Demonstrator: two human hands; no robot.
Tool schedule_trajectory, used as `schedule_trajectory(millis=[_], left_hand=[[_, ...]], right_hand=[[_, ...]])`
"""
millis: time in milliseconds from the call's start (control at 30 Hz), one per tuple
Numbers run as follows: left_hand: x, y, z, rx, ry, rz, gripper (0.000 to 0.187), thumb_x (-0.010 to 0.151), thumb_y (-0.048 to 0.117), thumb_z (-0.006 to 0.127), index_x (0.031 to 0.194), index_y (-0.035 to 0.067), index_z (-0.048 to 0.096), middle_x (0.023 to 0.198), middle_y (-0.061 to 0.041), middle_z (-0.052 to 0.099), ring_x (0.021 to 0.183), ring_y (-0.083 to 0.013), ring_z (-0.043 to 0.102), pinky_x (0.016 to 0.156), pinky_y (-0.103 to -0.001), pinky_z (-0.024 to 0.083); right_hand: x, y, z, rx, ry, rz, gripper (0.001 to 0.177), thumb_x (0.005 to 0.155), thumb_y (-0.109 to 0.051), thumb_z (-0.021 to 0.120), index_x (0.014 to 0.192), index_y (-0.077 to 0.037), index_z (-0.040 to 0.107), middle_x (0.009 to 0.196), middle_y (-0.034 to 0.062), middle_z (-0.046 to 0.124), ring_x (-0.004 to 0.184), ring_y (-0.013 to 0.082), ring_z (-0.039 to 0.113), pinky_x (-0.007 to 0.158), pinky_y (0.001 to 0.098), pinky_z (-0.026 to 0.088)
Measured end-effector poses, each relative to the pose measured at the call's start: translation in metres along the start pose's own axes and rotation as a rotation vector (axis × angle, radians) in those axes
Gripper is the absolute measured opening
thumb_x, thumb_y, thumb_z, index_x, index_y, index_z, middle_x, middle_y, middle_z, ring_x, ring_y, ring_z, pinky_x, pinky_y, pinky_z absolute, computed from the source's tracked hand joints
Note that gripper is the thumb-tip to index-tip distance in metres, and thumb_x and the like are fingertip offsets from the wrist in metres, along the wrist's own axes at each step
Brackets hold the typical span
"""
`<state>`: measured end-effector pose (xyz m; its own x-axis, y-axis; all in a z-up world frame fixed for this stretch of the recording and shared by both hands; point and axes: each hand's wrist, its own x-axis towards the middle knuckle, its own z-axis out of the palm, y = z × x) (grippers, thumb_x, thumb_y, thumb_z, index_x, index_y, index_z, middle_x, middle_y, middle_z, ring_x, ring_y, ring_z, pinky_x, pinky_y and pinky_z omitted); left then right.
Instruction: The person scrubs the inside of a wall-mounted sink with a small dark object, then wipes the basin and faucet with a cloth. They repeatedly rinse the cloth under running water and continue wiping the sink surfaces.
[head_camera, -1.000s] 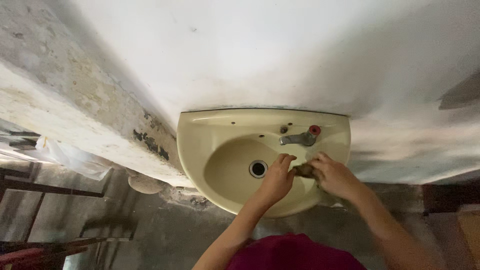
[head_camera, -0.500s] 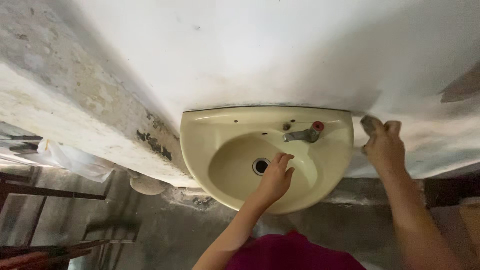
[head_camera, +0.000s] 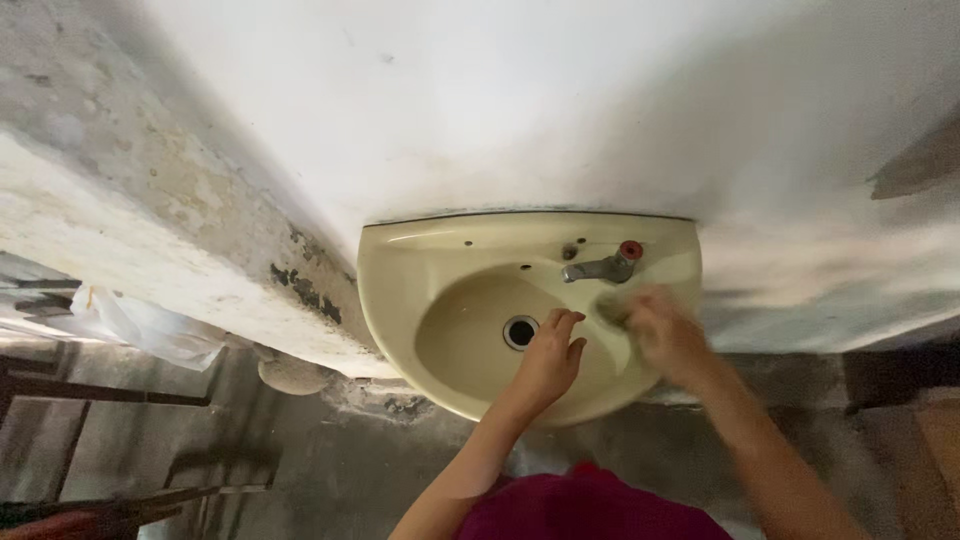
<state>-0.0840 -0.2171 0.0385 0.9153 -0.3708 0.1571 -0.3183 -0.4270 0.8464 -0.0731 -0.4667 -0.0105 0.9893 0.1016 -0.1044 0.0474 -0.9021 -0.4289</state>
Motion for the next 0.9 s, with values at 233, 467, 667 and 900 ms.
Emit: schedule_trajectory(millis=[233, 467, 667, 900], left_hand=[[0.001, -0.004, 0.008, 0.059, 0.006, -0.053, 0.038, 0.094, 0.006, 0.064, 0.131, -0.002, 0.058, 0.134, -0.025, 0.059, 0.116, -0.0454, 0.061, 0.097, -0.050, 0.050], [0.006, -0.023, 0.006, -0.111, 0.008, -0.217, 0.040, 0.099, 0.015, 0.065, 0.135, -0.003, 0.056, 0.126, -0.023, 0.063, 0.109, -0.0383, 0.066, 0.091, -0.043, 0.053], [0.000, -0.022, -0.008, -0.316, 0.266, -0.262, 0.026, 0.095, 0.022, 0.069, 0.108, 0.001, 0.076, 0.098, -0.014, 0.077, 0.090, -0.0210, 0.072, 0.081, -0.033, 0.056], [0.004, -0.011, -0.021, -0.361, 0.348, -0.446, 0.029, 0.100, 0.026, 0.067, 0.111, 0.002, 0.078, 0.079, -0.017, 0.074, 0.068, -0.0138, 0.063, 0.062, -0.032, 0.051]], right_hand=[[0.016, -0.012, 0.009, -0.357, 0.052, -0.049, 0.028, 0.099, -0.015, 0.059, 0.125, -0.008, 0.066, 0.132, 0.0207, 0.058, 0.112, 0.0317, 0.065, 0.093, 0.0410, 0.059], [-0.010, -0.039, 0.040, 0.471, 0.102, 0.041, 0.034, 0.104, -0.026, 0.054, 0.128, -0.003, 0.063, 0.123, 0.0145, 0.070, 0.107, 0.0292, 0.071, 0.092, 0.0405, 0.057], [-0.021, -0.049, 0.023, 0.618, -0.150, 0.065, 0.049, 0.097, -0.036, 0.064, 0.132, -0.004, 0.051, 0.119, 0.0142, 0.065, 0.107, 0.0226, 0.066, 0.087, 0.0397, 0.057], [-0.034, -0.056, -0.022, 0.254, -0.312, 0.246, 0.034, 0.099, -0.037, 0.067, 0.117, -0.009, 0.072, 0.102, 0.0189, 0.077, 0.090, 0.0334, 0.071, 0.079, 0.0442, 0.059]])
